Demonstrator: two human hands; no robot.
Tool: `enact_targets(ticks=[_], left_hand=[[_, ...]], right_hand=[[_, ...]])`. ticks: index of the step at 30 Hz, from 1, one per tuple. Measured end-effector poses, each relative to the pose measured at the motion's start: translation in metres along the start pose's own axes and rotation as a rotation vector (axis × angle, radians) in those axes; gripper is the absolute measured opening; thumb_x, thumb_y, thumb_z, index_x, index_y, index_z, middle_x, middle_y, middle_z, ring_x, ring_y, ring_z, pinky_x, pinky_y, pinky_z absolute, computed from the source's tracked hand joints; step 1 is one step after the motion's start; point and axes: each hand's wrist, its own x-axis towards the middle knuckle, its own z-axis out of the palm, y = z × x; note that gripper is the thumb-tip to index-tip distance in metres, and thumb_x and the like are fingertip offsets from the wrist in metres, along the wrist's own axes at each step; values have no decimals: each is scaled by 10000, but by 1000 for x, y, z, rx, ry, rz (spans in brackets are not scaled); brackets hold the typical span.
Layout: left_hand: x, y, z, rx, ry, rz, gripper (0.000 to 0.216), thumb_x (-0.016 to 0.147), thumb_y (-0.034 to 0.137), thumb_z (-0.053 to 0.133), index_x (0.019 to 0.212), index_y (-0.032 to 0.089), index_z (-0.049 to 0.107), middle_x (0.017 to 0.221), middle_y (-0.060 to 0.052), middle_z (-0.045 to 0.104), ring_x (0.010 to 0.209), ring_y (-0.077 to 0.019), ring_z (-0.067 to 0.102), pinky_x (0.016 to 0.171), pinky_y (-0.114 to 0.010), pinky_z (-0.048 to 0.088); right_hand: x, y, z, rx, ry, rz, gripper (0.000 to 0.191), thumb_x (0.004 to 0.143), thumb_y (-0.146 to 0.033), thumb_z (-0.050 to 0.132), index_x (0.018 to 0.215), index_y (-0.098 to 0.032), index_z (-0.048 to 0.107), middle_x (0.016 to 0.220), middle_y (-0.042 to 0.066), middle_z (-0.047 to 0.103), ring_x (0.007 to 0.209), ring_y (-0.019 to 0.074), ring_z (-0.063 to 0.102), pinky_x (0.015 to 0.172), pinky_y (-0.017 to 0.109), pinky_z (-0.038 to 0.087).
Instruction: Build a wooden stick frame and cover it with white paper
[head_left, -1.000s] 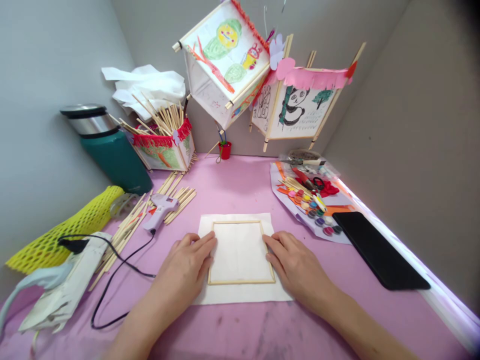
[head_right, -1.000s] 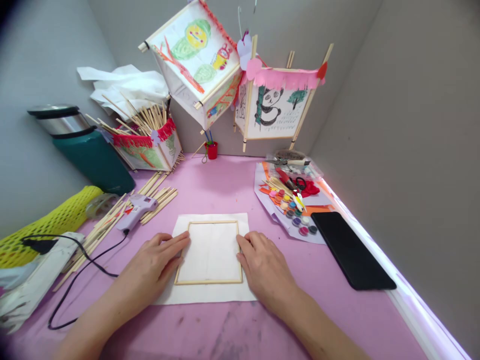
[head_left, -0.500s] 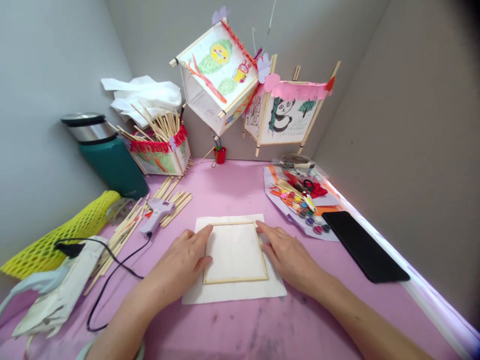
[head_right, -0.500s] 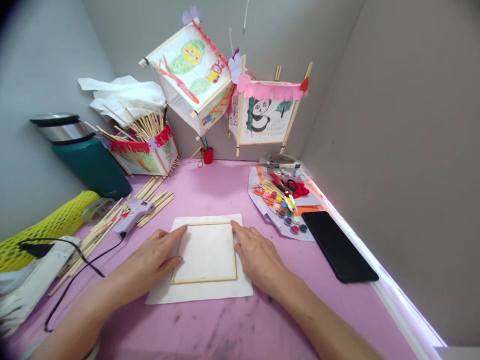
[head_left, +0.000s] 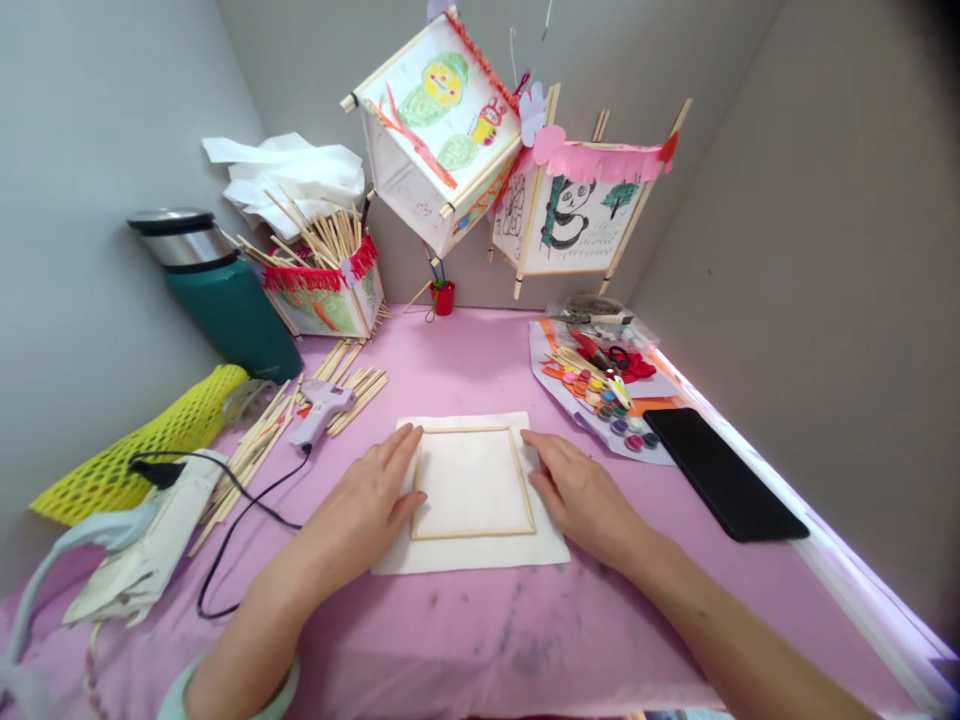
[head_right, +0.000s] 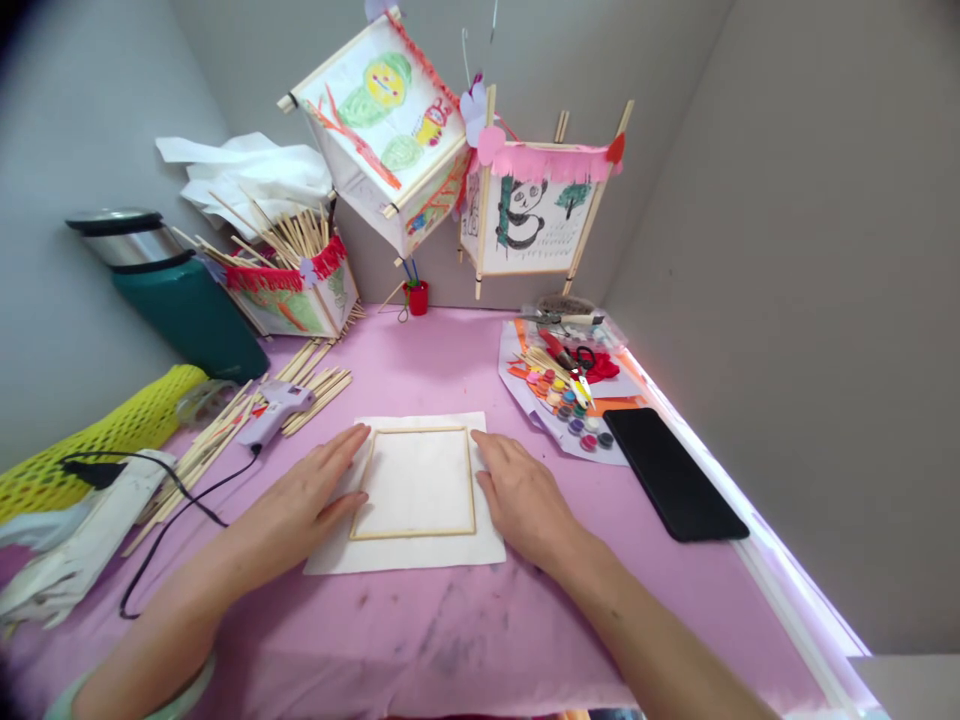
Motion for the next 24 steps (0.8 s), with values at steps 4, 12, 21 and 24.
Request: enact_targets(ticks=[4, 12, 21, 24], left_hand=[[-23, 9, -5, -68, 181, 41, 293, 903, 217, 471, 1193, 199, 505, 1171, -77, 557, 1067, -212, 520, 912, -378, 437], [-62, 54, 27, 32, 184, 80, 173, 895, 107, 472, 930, 195, 616, 884, -36, 601, 820, -211, 522, 737, -392, 423], [-58, 58, 38, 94, 309, 56, 164, 877, 50, 444, 841, 168, 553, 827, -49, 570, 780, -208, 504, 718, -378, 415], [-57, 60, 33, 34, 326, 57, 42, 876, 131, 512, 901, 161, 527, 896, -62, 568, 822, -214, 500, 729, -375, 420]], right_hand=[[-22, -13, -15, 63, 52, -144, 209, 918, -175, 452, 1084, -191, 577, 1118, 102, 576, 998, 210, 555, 841, 364, 467], [-60, -38, -1, -41, 59, -265, 136, 932, -179, 478, 917, -176, 612, 920, 75, 598, 817, 199, 504, 709, 338, 374], [-55, -44, 5, -124, 143, -215, 196, 919, -108, 418, 833, -159, 587, 834, 71, 590, 793, 200, 504, 714, 331, 332], [-51, -44, 3, -144, 122, -163, 194, 933, -142, 408, 822, -165, 567, 807, 59, 578, 764, 194, 501, 715, 332, 327]])
